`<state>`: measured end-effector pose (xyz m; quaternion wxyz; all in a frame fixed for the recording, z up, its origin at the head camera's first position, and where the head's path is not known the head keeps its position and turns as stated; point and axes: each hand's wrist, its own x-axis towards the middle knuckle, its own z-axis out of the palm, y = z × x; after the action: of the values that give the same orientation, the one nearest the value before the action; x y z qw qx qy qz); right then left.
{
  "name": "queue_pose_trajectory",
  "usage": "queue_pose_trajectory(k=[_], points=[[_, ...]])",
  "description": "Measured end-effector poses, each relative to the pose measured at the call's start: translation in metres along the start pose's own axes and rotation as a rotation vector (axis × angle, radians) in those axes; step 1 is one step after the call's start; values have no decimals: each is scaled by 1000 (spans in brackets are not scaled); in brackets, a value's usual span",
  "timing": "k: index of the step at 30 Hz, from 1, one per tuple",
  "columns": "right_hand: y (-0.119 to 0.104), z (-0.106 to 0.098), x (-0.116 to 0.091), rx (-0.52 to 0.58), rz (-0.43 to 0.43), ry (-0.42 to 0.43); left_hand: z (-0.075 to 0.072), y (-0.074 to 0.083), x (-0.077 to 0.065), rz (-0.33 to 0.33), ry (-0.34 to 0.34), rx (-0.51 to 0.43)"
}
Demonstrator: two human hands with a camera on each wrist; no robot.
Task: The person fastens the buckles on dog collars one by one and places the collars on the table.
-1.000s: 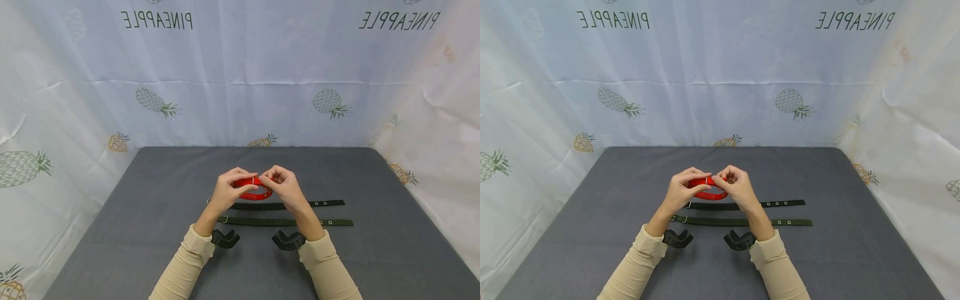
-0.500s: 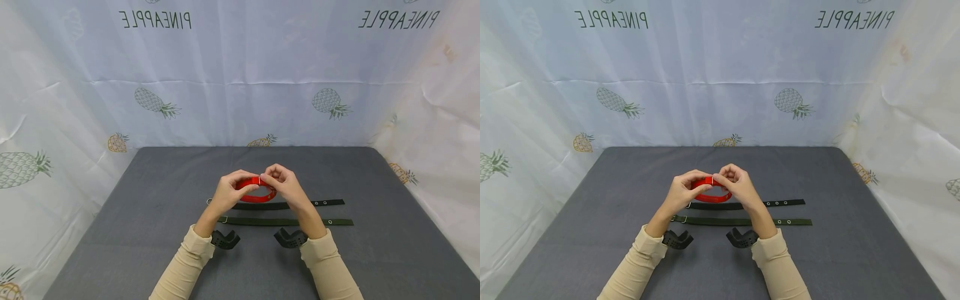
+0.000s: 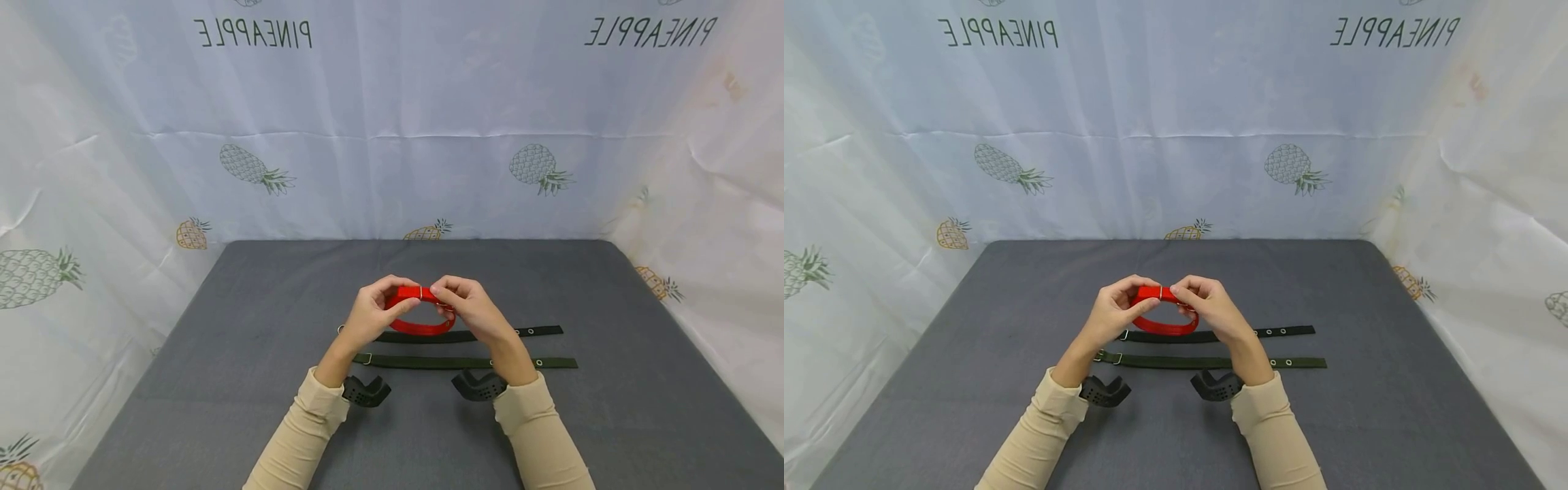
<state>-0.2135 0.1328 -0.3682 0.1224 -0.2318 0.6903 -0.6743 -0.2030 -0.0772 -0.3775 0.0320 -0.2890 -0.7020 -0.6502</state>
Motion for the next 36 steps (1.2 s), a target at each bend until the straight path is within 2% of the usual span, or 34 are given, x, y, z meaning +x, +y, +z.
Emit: queue_pose_trajectory(k=[5, 8, 13, 16, 19, 26, 36], points=[[0, 3, 0, -11, -1, 34, 0, -2, -1, 3, -9, 0], [1, 2, 1, -16, 37, 49, -1, -2, -1, 11, 6, 1], [4, -6, 3, 9, 111, 48, -5, -1, 0, 4, 81, -36], [5, -11, 3, 26, 114, 29, -8, 0, 1, -16, 131, -70], [6, -13, 3, 51, 102, 4, -10, 0, 1, -38, 153, -91], [8, -13, 3, 107, 71, 28, -13, -3, 1, -66, 147, -75], [10, -9, 3, 116, 60, 72, -16, -7, 1, -61, 131, -25]])
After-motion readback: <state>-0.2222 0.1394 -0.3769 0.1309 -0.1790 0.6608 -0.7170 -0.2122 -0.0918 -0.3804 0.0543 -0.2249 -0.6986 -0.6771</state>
